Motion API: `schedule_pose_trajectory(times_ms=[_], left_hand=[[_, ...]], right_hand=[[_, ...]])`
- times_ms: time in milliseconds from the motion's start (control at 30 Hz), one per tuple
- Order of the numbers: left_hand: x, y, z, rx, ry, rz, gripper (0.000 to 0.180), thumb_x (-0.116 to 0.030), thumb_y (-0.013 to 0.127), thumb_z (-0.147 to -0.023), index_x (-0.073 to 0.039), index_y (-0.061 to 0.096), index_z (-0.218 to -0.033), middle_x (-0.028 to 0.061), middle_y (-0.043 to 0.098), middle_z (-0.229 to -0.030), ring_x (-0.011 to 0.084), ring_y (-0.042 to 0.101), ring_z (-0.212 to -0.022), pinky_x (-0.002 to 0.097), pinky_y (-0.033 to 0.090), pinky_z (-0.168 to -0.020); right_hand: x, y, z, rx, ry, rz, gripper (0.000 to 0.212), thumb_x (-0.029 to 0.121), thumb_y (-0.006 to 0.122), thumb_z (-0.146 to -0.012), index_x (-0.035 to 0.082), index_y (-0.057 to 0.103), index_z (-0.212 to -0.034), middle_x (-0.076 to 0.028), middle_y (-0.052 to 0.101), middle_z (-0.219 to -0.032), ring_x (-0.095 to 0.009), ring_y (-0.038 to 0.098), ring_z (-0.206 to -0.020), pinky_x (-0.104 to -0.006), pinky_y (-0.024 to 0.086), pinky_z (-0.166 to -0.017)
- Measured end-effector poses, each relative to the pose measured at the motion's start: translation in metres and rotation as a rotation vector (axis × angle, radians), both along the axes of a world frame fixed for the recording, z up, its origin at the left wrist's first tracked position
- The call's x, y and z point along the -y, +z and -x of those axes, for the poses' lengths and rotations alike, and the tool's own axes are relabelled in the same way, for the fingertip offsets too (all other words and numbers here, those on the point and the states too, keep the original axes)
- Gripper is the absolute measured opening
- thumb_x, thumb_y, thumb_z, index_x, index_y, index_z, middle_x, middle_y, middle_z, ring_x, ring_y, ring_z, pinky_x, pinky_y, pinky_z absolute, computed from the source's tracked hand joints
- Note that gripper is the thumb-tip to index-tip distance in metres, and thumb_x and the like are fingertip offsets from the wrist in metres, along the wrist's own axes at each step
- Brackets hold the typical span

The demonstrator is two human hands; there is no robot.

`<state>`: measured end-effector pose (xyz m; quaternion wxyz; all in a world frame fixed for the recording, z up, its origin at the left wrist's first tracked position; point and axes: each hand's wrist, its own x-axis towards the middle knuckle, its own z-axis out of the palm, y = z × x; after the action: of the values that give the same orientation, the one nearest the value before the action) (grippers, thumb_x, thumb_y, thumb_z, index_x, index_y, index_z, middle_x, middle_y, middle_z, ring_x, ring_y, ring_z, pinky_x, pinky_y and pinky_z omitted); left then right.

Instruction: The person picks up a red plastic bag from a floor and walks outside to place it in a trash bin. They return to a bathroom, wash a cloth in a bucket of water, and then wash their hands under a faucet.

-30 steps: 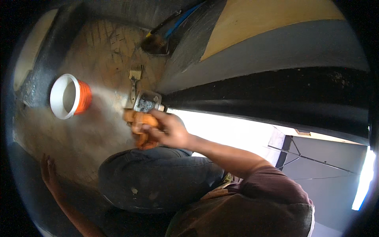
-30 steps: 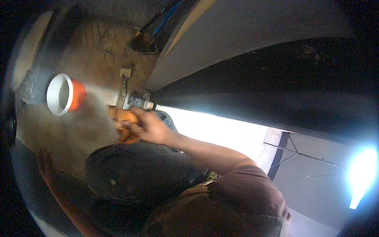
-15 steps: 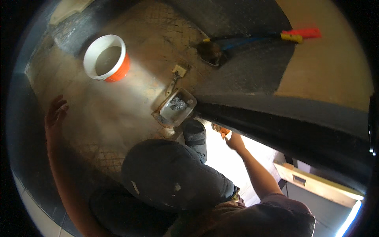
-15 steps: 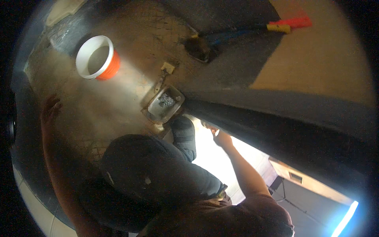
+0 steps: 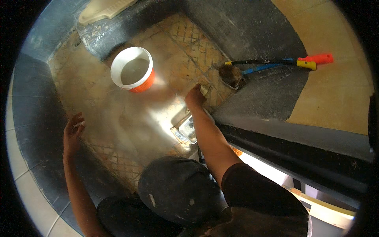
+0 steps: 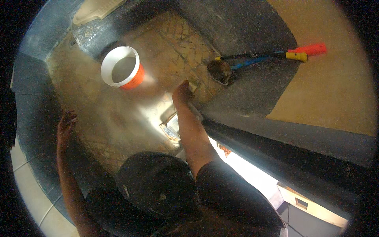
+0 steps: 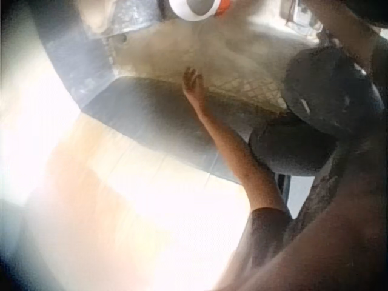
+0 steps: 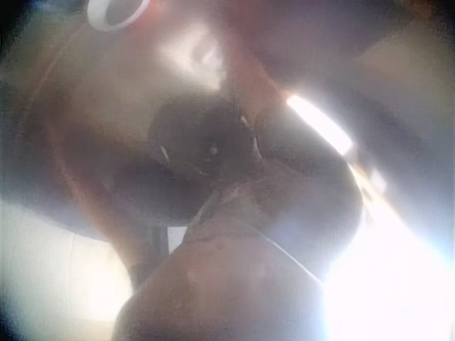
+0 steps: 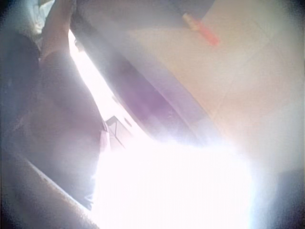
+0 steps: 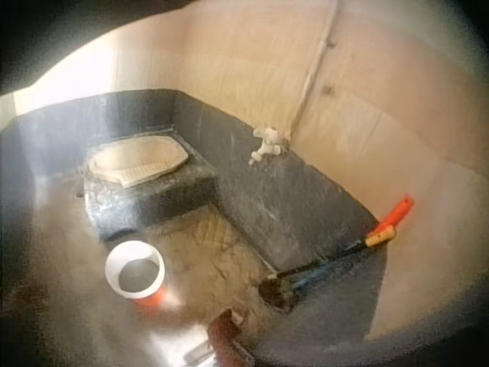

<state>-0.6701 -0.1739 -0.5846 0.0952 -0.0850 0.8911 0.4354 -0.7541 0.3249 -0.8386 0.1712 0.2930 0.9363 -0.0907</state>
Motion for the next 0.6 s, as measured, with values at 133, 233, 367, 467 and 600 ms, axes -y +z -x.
schedule_pose_trajectory(times_ms=[133,233,367,467,600], left_hand=[[0.009,0.011,-0.02,0.075,0.084,-0.044,0.041,-0.018,0.066,-0.096,-0.01,0.058,-0.136,0.0144,0.063,-0.127,0.026,0.063,-0.114,0.0417,0.052,-0.096],[-0.001,0.005,-0.013,0.064,0.066,-0.111,0.041,-0.015,0.067,-0.095,-0.009,0.058,-0.135,0.0138,0.063,-0.126,0.0251,0.064,-0.111,0.0401,0.052,-0.094],[-0.031,-0.019,-0.002,0.163,-0.042,-0.173,0.043,-0.027,0.065,-0.098,-0.006,0.057,-0.134,0.0132,0.064,-0.124,0.0252,0.065,-0.109,0.0393,0.053,-0.092],[-0.109,-0.034,0.012,0.602,-0.002,-0.569,0.066,-0.052,0.058,-0.097,-0.002,0.05,-0.139,0.0156,0.062,-0.127,0.028,0.066,-0.108,0.0399,0.053,-0.092],[-0.198,-0.082,0.034,0.952,0.223,-1.01,0.051,-0.044,0.051,-0.101,-0.002,0.055,-0.13,0.0164,0.065,-0.12,0.0281,0.068,-0.099,0.0425,0.055,-0.086]], right_hand=[[0.02,0.049,0.005,-0.166,-0.132,0.283,0.073,0.018,0.068,-0.084,-0.003,0.027,-0.141,-0.027,0.066,-0.116,-0.038,0.067,-0.109,-0.0522,0.052,-0.095],[-0.005,0.053,0.022,-0.277,-0.279,0.522,0.067,0.02,0.067,-0.083,-0.004,0.035,-0.137,-0.028,0.067,-0.111,-0.037,0.069,-0.099,-0.0489,0.054,-0.091],[0.016,0.113,0.023,-0.084,0.046,0.6,0.06,0.025,0.067,-0.081,-0.004,0.046,-0.13,-0.03,0.066,-0.11,-0.04,0.068,-0.097,-0.0479,0.053,-0.089],[0.061,0.172,-0.001,0.035,0.369,0.534,0.061,0.025,0.063,-0.082,-0.004,0.044,-0.133,-0.034,0.062,-0.12,-0.045,0.065,-0.109,-0.0495,0.051,-0.096],[0.115,0.231,-0.031,0.096,0.513,0.637,0.056,0.026,0.067,-0.084,0.0,0.045,-0.128,-0.031,0.067,-0.108,-0.045,0.066,-0.102,-0.0513,0.052,-0.09]])
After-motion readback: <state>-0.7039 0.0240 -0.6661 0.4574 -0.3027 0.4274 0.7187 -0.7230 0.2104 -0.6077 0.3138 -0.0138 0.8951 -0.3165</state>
